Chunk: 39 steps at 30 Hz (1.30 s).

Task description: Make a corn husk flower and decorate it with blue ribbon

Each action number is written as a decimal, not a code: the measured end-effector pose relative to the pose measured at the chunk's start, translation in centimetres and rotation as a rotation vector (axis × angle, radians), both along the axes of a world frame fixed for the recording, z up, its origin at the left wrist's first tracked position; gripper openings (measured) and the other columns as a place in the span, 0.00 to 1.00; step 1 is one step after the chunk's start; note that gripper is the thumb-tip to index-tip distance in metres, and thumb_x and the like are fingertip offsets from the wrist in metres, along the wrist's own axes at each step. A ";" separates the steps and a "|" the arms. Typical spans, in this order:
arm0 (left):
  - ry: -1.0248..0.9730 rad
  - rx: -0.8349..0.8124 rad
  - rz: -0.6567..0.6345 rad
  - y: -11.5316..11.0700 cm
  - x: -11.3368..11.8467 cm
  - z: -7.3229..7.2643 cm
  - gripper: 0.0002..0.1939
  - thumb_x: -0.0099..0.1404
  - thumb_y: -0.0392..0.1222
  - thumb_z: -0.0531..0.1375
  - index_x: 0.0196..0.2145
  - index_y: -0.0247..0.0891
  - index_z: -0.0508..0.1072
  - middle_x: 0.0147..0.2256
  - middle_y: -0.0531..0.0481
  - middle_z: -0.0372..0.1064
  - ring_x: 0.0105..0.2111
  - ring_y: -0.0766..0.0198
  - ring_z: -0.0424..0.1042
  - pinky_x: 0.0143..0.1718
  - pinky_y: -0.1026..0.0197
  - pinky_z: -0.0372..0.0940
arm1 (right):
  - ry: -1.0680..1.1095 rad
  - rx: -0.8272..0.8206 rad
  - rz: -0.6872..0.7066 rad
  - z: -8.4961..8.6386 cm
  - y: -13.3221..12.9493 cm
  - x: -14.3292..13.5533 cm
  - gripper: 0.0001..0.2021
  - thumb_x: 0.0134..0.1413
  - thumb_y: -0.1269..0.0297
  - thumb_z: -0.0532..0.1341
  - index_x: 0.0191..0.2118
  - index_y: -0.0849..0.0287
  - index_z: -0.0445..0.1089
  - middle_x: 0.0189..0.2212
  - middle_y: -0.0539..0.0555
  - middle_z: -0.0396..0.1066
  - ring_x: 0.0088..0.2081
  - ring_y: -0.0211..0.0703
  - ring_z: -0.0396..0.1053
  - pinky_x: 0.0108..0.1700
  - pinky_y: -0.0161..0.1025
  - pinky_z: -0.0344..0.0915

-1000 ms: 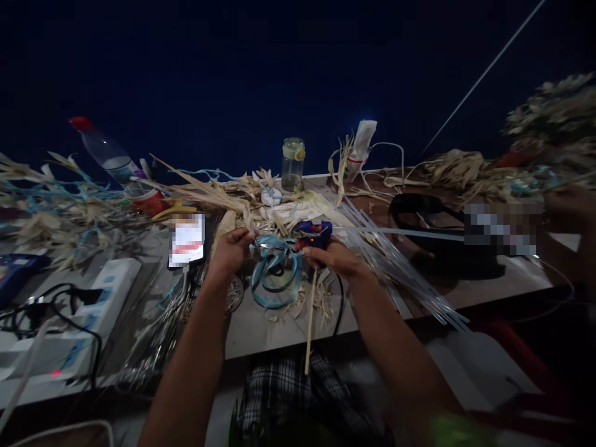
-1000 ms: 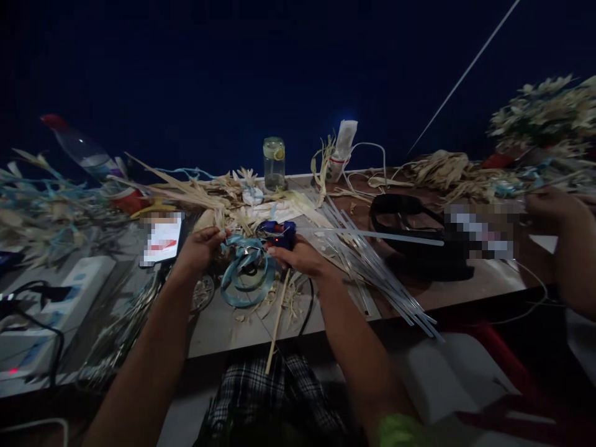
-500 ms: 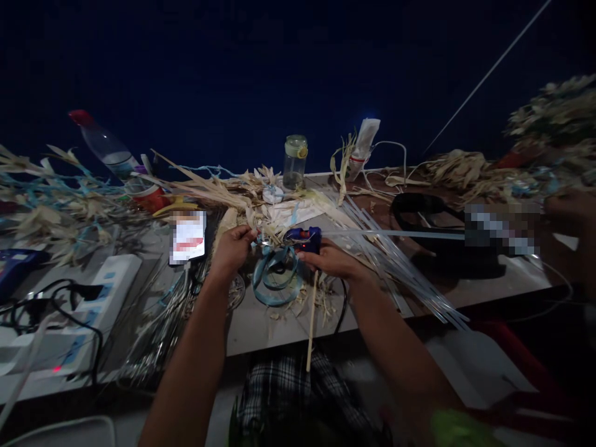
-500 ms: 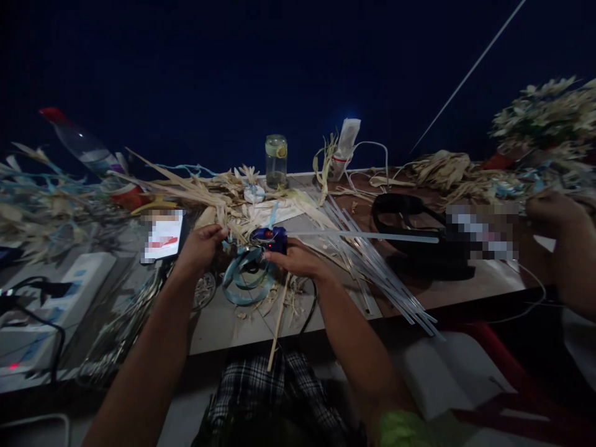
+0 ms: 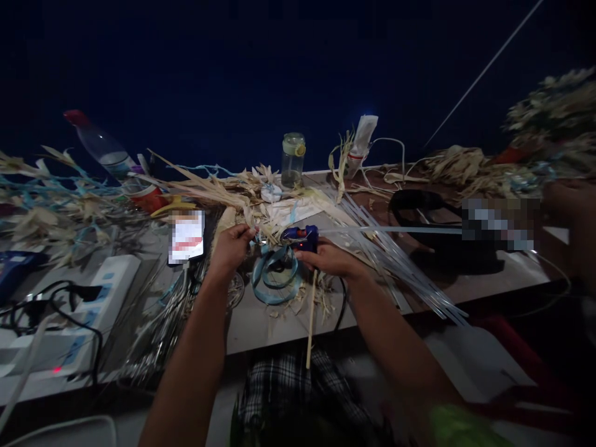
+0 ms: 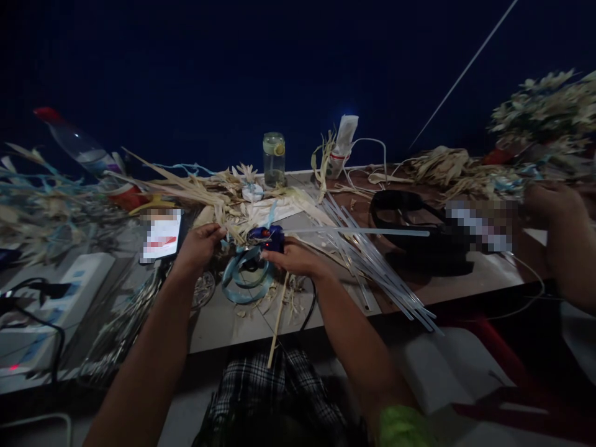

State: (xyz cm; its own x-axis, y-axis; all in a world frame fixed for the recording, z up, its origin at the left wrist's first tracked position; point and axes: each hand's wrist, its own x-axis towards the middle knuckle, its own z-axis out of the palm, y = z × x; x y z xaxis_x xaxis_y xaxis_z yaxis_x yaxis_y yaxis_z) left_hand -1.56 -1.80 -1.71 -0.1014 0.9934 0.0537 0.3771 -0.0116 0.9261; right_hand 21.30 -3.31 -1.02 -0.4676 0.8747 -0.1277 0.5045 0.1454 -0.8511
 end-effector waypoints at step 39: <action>-0.203 -0.034 -0.053 0.0 0.0 -0.2 0.14 0.52 0.48 0.58 0.28 0.32 0.71 0.20 0.54 0.58 0.17 0.74 0.51 0.18 0.68 0.45 | 0.950 -0.513 -0.300 -0.9 1.2 1.3 0.16 0.47 0.51 0.59 0.31 0.61 0.64 0.21 0.48 0.60 0.23 0.33 0.60 0.28 0.33 0.62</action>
State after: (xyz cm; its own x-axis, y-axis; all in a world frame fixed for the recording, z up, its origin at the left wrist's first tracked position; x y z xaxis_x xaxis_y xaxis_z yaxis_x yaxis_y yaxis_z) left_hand -1.52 -1.75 -1.89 -0.0547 0.9985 0.0038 0.1830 0.0063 0.9831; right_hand 22.55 -2.16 -1.92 -0.3463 0.9146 -0.2089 -0.4263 -0.3518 -0.8334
